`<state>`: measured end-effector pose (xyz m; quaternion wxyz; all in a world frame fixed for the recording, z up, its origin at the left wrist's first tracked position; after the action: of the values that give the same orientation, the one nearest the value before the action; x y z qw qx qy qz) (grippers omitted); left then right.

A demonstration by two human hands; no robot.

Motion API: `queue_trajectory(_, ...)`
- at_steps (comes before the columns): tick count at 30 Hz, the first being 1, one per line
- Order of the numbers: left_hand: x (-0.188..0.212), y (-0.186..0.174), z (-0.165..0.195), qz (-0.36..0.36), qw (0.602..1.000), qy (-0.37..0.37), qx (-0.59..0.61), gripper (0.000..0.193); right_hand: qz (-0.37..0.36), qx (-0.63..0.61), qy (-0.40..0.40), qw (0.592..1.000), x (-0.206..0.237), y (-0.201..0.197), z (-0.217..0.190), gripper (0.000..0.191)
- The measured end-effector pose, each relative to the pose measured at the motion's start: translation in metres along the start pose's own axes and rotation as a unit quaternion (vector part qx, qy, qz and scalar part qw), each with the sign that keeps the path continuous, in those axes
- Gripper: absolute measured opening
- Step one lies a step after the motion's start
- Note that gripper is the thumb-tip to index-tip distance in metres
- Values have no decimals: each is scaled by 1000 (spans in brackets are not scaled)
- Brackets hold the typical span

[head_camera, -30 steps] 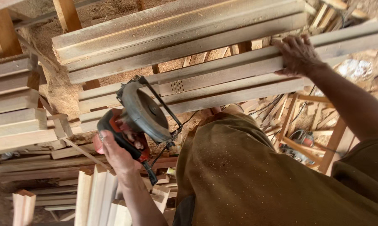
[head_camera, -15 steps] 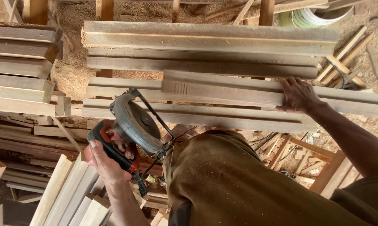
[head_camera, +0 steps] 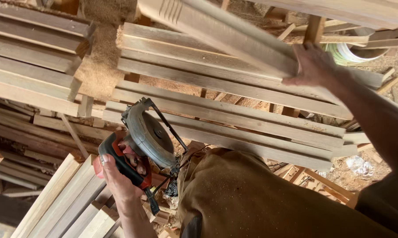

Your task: The person uses a circular saw to cut multiple wooden planks stacked on a workbench. They repeatedly position the saw, make cuts, and adjust the planks to continue the process.

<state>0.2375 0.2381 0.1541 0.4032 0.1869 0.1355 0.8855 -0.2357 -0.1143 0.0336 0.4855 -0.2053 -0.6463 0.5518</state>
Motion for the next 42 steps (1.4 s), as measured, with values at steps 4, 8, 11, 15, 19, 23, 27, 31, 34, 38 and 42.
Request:
queue_trajectory(4,-20,-10,12,44,998,28,-36,63,-10,20,-3,1000,-78,-44,-13,114)
queue_trajectory(8,-45,-20,23,91,995,21,-20,60,-21,36,-9,999,-152,-77,-33,113)
queue_trajectory(11,-62,-24,28,106,994,14,-19,59,-11,61,-19,998,-204,-89,-48,114)
queue_trajectory(15,-73,-33,33,143,989,0,-36,61,-7,111,-39,993,-271,-90,-65,115)
queue_trajectory(19,-79,-45,30,165,986,-2,-36,61,119,98,21,988,-300,-83,-109,103)
queue_trajectory(23,-84,-47,29,124,989,68,-38,61,216,-66,-77,971,-251,-39,-176,81)
queue_trajectory(27,-73,-37,32,103,989,66,-86,60,174,69,-122,975,-213,-14,-207,129)
queue_trajectory(31,-62,-27,26,60,996,45,-39,67,51,45,-112,991,-204,-20,-208,135)
queue_trajectory(34,-45,-29,20,71,994,87,-7,69,5,54,-118,992,-198,-27,-217,139)
queue_trajectory(38,-13,-33,13,19,998,50,36,68,1,158,-140,977,-176,-21,-223,105)
queue_trajectory(42,15,-31,11,9,995,87,50,68,21,109,-176,978,-141,-7,-209,85)
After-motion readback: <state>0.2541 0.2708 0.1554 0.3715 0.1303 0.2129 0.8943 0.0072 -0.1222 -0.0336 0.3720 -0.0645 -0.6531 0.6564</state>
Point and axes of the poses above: each hand's wrist, its own x-axis away from the middle knuckle, its own y-axis out of the palm, z = x × y, the point moved 2 cm from there along -x, towards the middle knuckle, and after that the axes turned 9 degrees about x, right-handed, at the moved point
